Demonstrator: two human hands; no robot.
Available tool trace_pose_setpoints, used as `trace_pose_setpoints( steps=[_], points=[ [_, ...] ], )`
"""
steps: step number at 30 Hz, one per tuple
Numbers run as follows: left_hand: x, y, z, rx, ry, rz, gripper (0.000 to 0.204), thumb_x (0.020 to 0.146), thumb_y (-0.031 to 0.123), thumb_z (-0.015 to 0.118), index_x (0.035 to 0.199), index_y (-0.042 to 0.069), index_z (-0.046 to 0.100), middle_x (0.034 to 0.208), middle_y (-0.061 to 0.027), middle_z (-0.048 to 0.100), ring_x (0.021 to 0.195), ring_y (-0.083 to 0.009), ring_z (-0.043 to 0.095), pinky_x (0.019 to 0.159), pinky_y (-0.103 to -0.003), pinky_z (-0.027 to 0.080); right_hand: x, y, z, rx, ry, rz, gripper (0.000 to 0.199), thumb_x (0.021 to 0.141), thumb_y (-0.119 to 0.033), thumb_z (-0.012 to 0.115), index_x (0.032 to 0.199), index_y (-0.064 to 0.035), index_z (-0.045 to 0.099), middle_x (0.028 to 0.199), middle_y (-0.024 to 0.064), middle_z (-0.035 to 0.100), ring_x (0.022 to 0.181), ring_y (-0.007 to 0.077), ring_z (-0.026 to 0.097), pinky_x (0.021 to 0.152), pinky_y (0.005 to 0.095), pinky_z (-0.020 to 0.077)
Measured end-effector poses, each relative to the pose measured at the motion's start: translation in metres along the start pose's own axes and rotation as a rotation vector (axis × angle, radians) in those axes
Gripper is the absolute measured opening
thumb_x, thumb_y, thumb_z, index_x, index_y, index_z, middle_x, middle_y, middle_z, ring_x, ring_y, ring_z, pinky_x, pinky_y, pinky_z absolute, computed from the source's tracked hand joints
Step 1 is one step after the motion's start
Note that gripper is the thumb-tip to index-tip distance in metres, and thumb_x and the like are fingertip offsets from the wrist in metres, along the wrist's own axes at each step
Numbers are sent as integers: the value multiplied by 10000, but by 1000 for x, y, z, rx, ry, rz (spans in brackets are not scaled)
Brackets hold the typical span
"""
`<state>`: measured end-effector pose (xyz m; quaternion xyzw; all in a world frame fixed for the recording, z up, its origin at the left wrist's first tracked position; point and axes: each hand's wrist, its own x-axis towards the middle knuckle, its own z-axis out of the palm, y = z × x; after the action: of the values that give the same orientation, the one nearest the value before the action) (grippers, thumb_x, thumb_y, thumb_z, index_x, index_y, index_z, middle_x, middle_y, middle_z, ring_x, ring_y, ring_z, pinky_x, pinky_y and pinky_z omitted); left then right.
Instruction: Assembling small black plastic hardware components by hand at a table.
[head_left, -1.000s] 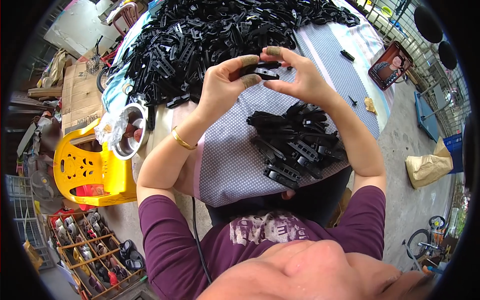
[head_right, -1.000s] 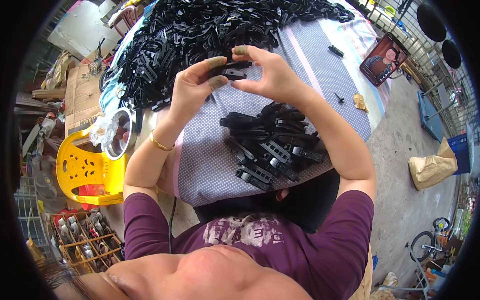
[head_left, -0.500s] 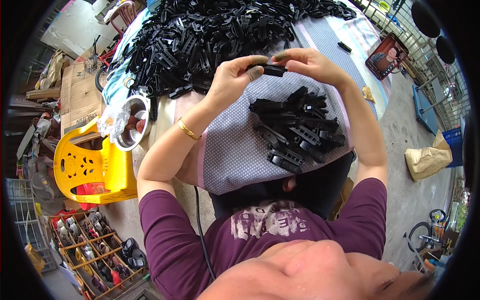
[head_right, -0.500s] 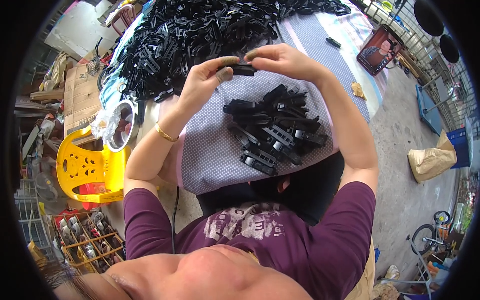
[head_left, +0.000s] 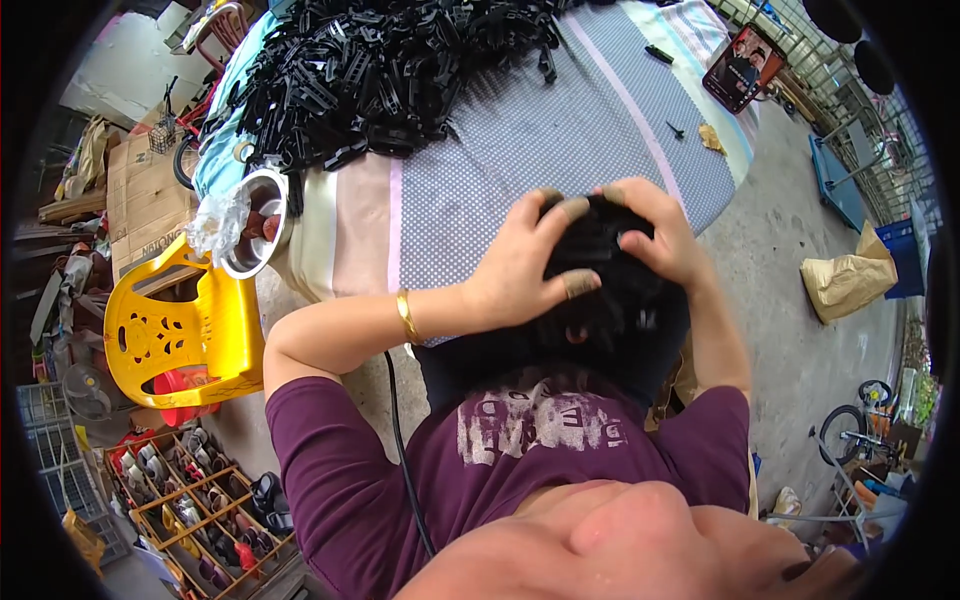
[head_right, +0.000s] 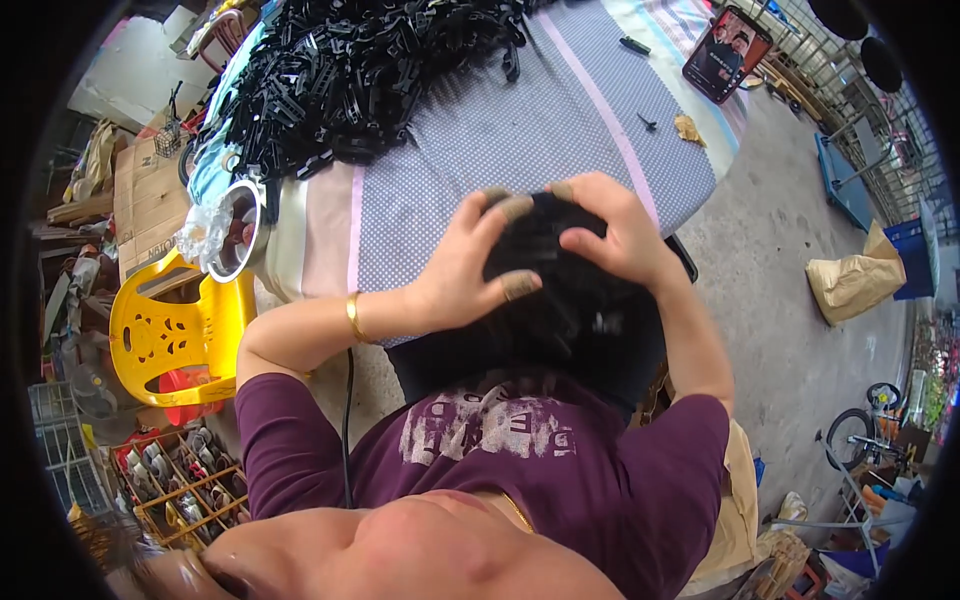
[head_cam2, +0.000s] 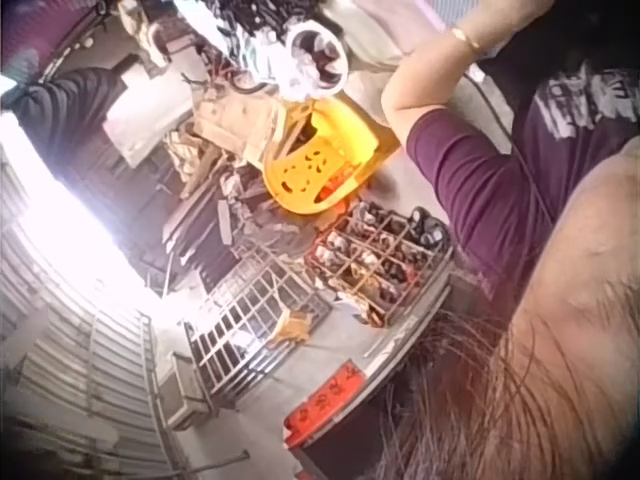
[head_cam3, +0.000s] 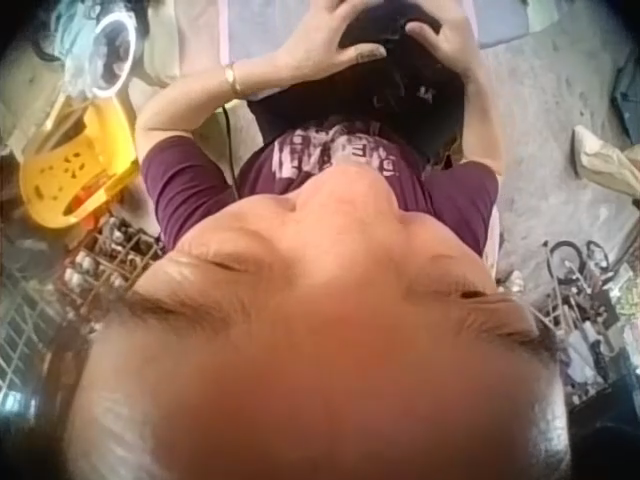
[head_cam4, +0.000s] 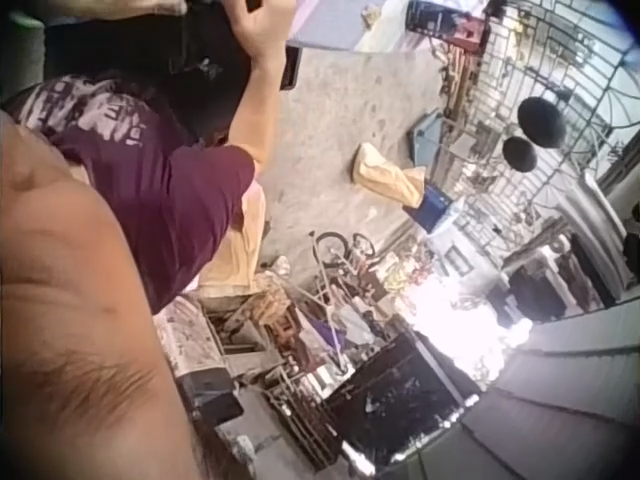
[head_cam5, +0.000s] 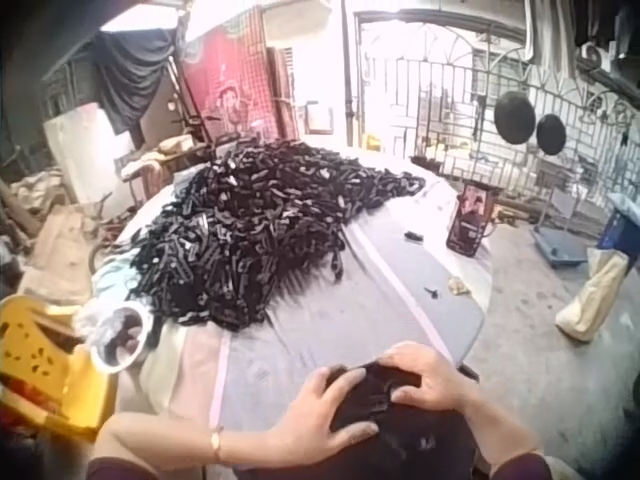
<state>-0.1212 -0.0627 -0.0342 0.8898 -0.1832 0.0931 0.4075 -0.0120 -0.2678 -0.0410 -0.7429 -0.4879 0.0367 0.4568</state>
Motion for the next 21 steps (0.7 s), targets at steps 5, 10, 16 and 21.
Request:
trace_pose_setpoints(
  steps=[5, 10, 16, 21],
  points=[
    [-18, 18, 23, 66, -58, 244, 703, 689, 279, 740, 1268, 33, 426, 1230, -249, 385, 1087, -403, 431, 937, -462, 371, -46, -15, 5, -115, 122, -53, 685, 781, -611, 551, 1026, 28, 573, 1011, 152, 606, 918, 308, 579, 810, 384, 448],
    [-22, 18, 40, -37, -251, 534, 704, 664, 278, 735, 1243, 12, 436, 1230, -237, 392, 1128, -413, 412, 957, -507, 350, -80, -22, 11, -179, 124, -126, 599, 711, -489, 696, 1020, 12, 588, 993, 139, 621, 941, 329, 586, 903, 443, 420],
    [9, 13, 6, 45, -346, 674, 485, 742, 299, 702, 1121, 36, 552, 1143, -171, 522, 1145, -351, 472, 995, -483, 363, -61, -29, -29, 46, -68, -99, 553, 631, -396, 781, 967, 12, 619, 897, 126, 631, 848, 295, 612, 765, 371, 474],
    [121, -27, -85, 275, 107, 380, 314, 716, 187, 719, 975, 35, 625, 992, -124, 606, 1001, -310, 550, 942, -411, 396, 51, 19, -75, -175, 161, -67, 462, 876, -414, 540, 1053, 8, 598, 1045, 125, 621, 970, 228, 600, 848, 315, 449]
  ],
)
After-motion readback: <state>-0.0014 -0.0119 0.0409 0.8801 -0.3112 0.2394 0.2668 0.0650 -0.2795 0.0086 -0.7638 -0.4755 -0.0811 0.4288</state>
